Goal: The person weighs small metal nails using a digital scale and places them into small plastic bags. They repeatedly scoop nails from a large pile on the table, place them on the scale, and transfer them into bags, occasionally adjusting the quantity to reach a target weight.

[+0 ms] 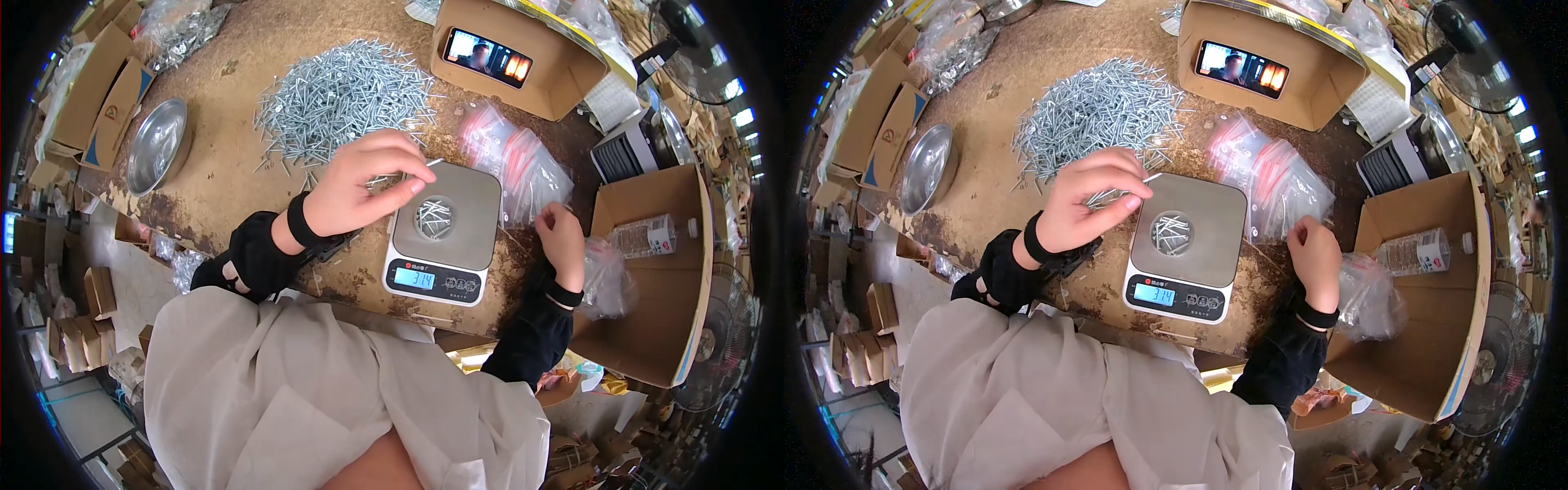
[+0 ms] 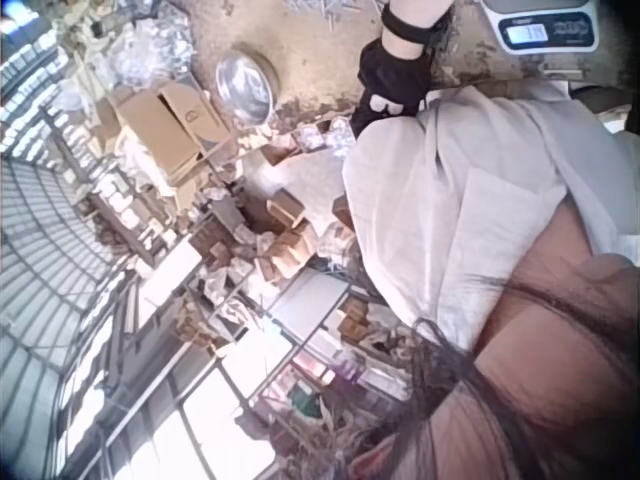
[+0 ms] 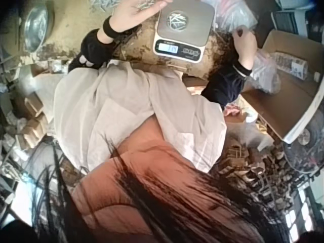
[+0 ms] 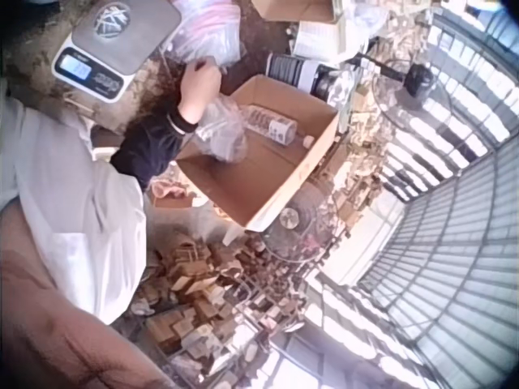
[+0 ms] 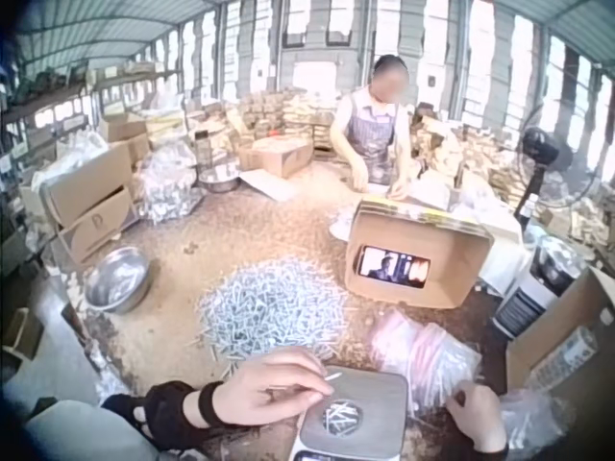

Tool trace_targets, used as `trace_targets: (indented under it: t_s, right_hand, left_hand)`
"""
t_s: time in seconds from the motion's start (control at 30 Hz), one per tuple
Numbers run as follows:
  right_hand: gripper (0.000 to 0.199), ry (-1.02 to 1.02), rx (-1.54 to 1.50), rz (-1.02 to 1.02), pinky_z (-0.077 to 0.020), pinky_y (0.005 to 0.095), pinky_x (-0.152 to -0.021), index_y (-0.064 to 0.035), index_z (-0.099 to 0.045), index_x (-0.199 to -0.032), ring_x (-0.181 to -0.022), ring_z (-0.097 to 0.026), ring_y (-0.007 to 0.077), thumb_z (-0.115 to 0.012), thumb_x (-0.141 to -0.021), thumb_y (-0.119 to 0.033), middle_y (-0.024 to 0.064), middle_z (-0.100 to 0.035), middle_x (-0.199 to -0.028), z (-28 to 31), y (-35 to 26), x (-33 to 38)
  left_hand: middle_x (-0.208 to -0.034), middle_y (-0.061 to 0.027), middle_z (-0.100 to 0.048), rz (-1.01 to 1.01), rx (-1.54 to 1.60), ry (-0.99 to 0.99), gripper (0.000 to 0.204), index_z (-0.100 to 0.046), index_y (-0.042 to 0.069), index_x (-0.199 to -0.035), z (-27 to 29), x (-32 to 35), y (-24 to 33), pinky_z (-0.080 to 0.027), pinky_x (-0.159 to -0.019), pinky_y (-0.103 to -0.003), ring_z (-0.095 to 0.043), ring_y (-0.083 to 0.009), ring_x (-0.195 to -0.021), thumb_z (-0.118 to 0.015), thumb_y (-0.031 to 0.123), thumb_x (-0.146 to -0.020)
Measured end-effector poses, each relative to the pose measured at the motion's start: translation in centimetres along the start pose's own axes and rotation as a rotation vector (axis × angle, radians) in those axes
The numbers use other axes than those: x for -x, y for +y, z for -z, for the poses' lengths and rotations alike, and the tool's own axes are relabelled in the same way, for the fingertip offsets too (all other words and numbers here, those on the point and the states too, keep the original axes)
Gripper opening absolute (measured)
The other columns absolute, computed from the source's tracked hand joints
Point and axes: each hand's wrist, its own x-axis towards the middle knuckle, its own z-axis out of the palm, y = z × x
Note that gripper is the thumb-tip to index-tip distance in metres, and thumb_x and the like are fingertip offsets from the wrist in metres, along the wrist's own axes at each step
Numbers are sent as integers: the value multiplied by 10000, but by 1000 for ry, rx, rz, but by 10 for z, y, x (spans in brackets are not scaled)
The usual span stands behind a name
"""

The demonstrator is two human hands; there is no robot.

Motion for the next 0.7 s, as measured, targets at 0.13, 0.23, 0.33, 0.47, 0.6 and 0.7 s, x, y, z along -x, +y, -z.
trace_targets:
  t_s: [0.13, 0.23, 0.33, 0.47, 0.6, 0.7]
  right_hand:
    - [149, -11, -23, -11, -476, 422, -611, 0, -612, -807, -686, -624, 368, -654, -806, -143, 179, -620, -702, 1, -1, -2]
    - [151, -7, -25, -24, -470, 421, -604, 6, -603, -806, -675, -618, 369, -647, -806, -139, 183, -613, -697, 0, 1, -3]
    - [154, -5, -24, -33, -466, 421, -602, 8, -598, -816, -674, -615, 371, -644, -810, -139, 187, -609, -698, 1, 1, -3]
    - [158, -3, -28, -24, -465, 416, -604, 8, -594, -830, -680, -617, 372, -648, -814, -140, 190, -607, -700, 1, 0, -3]
    - [161, -5, -44, -11, -467, 410, -608, 7, -591, -825, -684, -620, 369, -656, -817, -140, 189, -606, -699, -1, 4, -3]
    - [159, -8, -43, -1, -465, 411, -609, 9, -587, -826, -682, -619, 368, -657, -819, -134, 190, -605, -698, 2, -2, -2]
  left_hand:
    - [-933, -92, -657, 101, 53, 62, 126, -704, 21, -939, 8, 3, 0, -488, -817, -315, -627, -208, -911, -638, -32, -846]
    - [-937, -88, -658, 83, 69, 53, 118, -702, 20, -933, 11, 4, -4, -485, -825, -325, -626, -215, -907, -645, -26, -840]
    - [-883, -58, -671, -18, 34, 7, 123, -696, 56, -957, 11, 2, -4, -482, -774, -323, -625, -209, -849, -671, 27, -840]
    - [-848, -60, -654, -50, 113, -171, 265, -677, 74, -1094, -2, 4, -8, -480, -751, -331, -628, -217, -836, -688, 64, -830]
    - [-806, -49, -610, 180, 111, -510, 764, -354, 60, -1485, 5, 3, -2, -463, -756, -338, -589, -210, -747, -716, 93, -813]
    - [-800, -40, -601, 155, 15, -265, 733, -376, 50, -1456, 14, 10, -6, -462, -728, -332, -577, -204, -719, -721, 97, -811]
